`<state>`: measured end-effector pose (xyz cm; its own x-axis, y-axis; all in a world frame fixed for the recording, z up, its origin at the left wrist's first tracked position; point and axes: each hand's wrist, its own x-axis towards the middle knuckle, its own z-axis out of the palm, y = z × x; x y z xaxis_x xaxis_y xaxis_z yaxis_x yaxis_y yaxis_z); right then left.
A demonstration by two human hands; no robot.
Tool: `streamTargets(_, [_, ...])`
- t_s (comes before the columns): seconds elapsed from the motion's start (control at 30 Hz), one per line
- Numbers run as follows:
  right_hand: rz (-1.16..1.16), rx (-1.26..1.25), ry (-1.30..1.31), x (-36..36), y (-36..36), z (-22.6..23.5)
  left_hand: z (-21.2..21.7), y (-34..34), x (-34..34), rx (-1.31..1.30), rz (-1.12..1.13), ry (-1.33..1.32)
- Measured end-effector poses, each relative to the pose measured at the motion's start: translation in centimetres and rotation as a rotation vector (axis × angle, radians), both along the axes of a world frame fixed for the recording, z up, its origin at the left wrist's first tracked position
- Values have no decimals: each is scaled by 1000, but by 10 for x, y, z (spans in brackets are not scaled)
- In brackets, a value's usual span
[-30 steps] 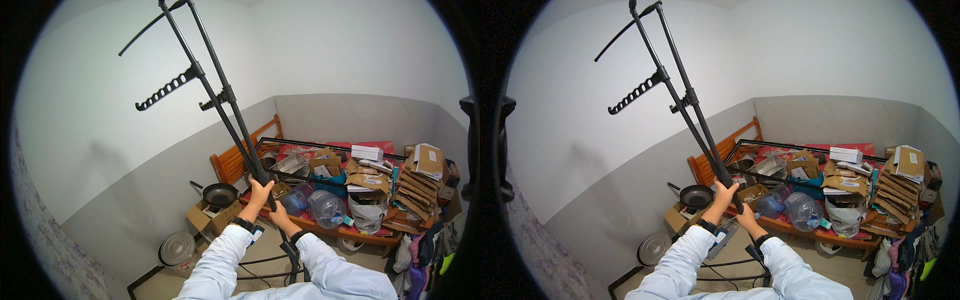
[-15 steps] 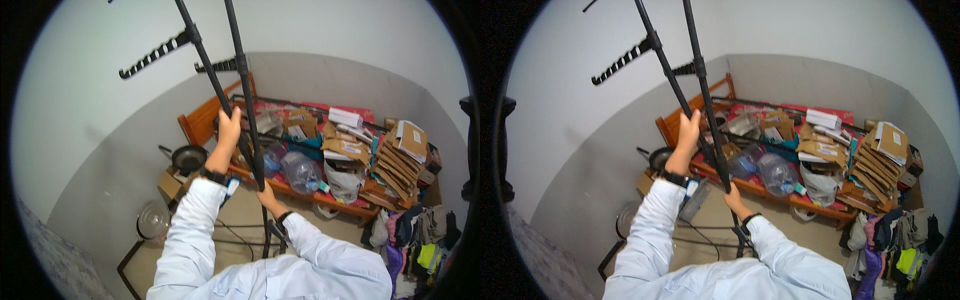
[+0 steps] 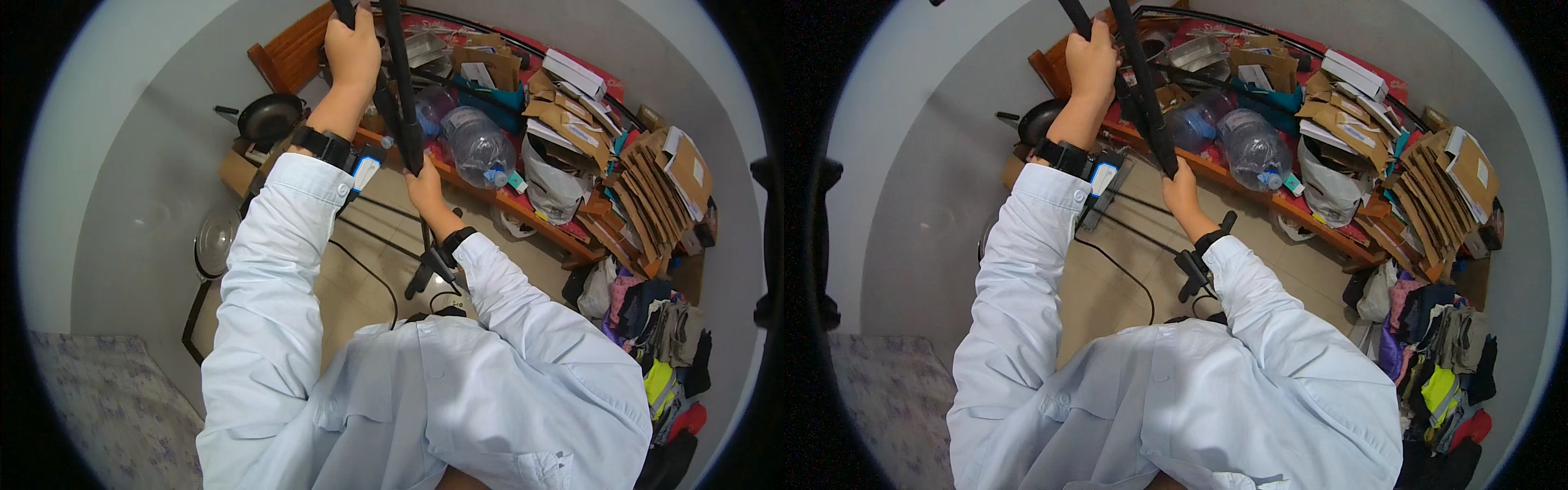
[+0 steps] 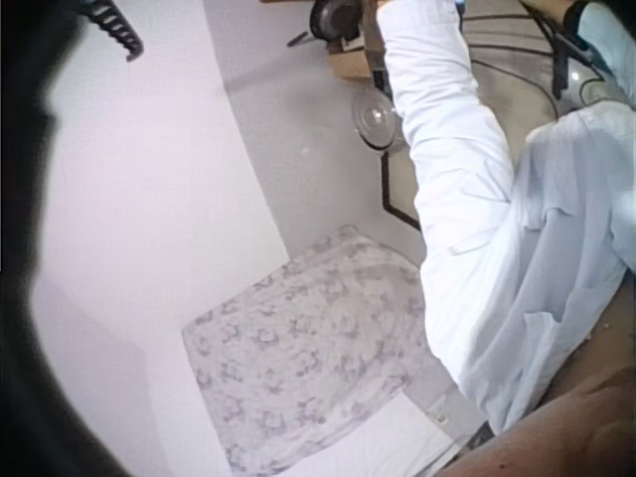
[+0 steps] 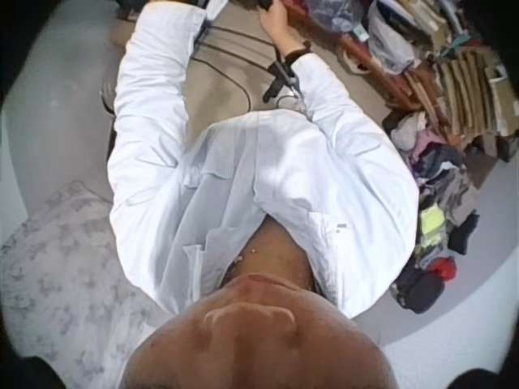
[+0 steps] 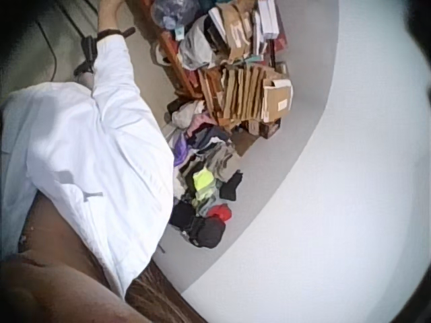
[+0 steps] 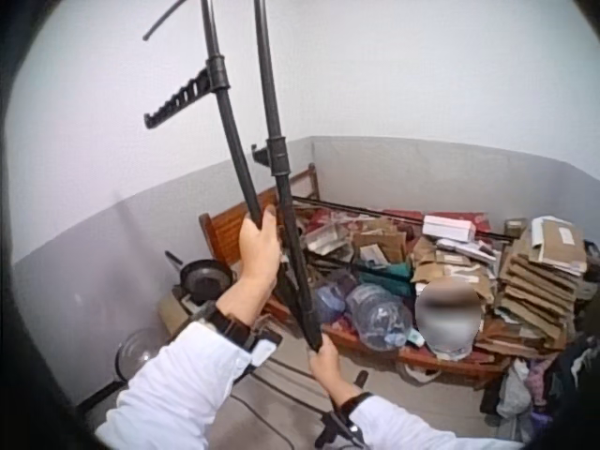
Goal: The person assembles a black metal stand by connecting its legs and crossbars. They then move a large metal pot and a frying pan to different positions on the floor.
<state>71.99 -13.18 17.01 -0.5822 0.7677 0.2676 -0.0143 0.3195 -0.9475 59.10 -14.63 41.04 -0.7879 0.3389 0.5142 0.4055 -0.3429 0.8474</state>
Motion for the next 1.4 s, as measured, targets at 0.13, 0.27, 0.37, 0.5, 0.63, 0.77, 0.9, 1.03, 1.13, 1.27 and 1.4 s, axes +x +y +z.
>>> streamTargets(0.13, [101, -19, 30, 3, 15, -2, 4, 0, -1, -35, 112, -35])
streamTargets(0.27, [-10, 202, 60, 10, 28, -5, 6, -8, -2, 143, -42, -168])
streamTargets(0.37, [100, -51, 21, 21, 33, -7, 0, -15, -5, 197, -195, -240])
streamTargets(0.5, [110, -100, 8, 32, 32, -12, -10, -22, -10, 175, -349, -270])
streamTargets(0.63, [161, -170, -59, 41, 29, -17, -16, -22, 1, 193, -312, -270])
streamTargets(0.77, [171, -212, 18, 48, 25, -25, -20, -17, 24, 156, -90, -253])
streamTargets(0.9, [145, -204, 33, 53, 27, -30, -21, -17, 42, 89, -68, -233])
streamTargets(1.03, [116, -213, 84, 57, 39, -26, -18, -16, 47, 142, -13, -221])
streamTargets(1.13, [241, -271, 117, 64, 48, -17, -16, -17, 47, 142, 139, -42])
streamTargets(1.27, [277, -340, 79, 69, 51, -9, -13, -20, 48, 59, 191, 7])
streamTargets(1.4, [299, -337, 95, 73, 51, -8, -13, -23, 53, 54, 207, 8])
